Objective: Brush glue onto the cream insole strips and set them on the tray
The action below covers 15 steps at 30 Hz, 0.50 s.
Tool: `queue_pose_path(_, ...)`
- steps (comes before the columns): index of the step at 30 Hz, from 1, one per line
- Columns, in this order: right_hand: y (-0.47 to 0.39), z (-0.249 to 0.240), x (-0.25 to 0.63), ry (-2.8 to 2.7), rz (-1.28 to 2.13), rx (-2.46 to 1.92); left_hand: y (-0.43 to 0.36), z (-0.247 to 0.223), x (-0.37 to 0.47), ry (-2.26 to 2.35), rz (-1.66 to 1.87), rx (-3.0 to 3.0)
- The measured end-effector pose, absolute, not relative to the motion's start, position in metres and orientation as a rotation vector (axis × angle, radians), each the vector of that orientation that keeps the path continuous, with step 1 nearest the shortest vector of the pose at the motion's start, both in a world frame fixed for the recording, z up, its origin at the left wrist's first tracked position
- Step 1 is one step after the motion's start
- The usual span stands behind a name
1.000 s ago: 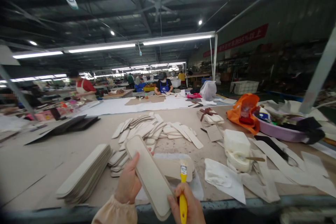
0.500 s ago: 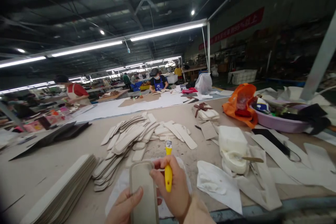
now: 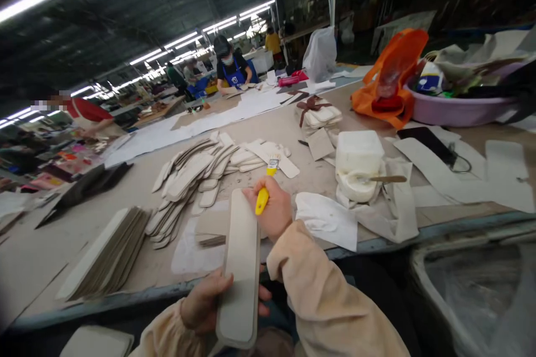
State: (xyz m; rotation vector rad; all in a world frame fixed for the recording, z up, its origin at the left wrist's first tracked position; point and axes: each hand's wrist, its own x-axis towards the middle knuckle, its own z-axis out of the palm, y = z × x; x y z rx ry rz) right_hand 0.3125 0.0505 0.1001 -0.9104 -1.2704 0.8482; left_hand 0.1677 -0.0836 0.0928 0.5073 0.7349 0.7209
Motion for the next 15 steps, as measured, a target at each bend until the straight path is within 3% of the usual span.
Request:
queue_pose_path(9,0.056,0.085,0.329,-1.294,0.755,-1.028,-0.108,0.095,0.163,1.017,0.643,0.458)
queue_pose_path(15,0.053,0.08,0.323,-1.352,0.795,-0.96,-0.11,0.072,0.15,1.015,0.625,0.455)
